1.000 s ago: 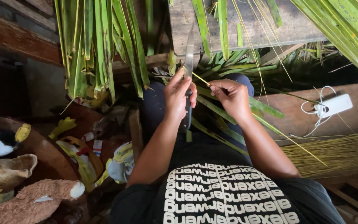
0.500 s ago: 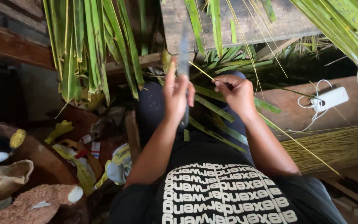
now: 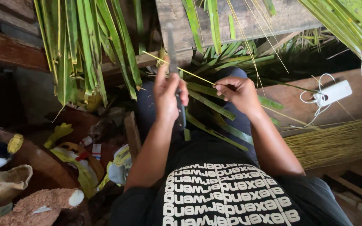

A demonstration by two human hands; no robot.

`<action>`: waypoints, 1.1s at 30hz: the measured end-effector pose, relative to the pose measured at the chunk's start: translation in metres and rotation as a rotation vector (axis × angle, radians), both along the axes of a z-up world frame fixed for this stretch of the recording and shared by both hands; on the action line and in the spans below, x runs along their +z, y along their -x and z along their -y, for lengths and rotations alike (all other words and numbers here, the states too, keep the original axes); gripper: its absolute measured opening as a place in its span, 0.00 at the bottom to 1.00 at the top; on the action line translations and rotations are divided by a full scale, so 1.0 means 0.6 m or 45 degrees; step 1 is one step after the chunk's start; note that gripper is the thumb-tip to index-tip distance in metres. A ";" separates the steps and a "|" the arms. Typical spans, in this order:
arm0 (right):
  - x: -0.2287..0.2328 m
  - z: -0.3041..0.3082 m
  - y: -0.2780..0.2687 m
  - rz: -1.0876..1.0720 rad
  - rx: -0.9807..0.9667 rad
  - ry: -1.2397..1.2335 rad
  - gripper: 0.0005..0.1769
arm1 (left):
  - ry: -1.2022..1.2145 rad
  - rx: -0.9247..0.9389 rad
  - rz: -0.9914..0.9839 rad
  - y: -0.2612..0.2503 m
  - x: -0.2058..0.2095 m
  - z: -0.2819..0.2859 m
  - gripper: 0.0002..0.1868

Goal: Stripping the leafy part of palm fronds from the central rib using a knife

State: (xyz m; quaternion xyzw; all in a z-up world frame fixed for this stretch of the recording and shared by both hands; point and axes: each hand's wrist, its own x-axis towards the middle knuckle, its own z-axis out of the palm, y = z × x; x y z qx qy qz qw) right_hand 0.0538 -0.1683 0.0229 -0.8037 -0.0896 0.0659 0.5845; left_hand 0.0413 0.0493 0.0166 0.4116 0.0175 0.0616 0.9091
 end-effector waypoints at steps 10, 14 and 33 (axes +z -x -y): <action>0.001 -0.027 -0.008 0.225 -0.119 -0.013 0.09 | 0.132 -0.465 0.010 0.043 -0.013 0.085 0.32; 0.016 -0.035 -0.006 0.288 -0.124 0.002 0.10 | 0.106 -0.456 0.012 0.040 -0.022 0.084 0.31; 0.034 -0.042 0.003 0.329 -0.075 0.101 0.04 | 0.175 -0.319 -0.087 0.020 -0.028 0.038 0.26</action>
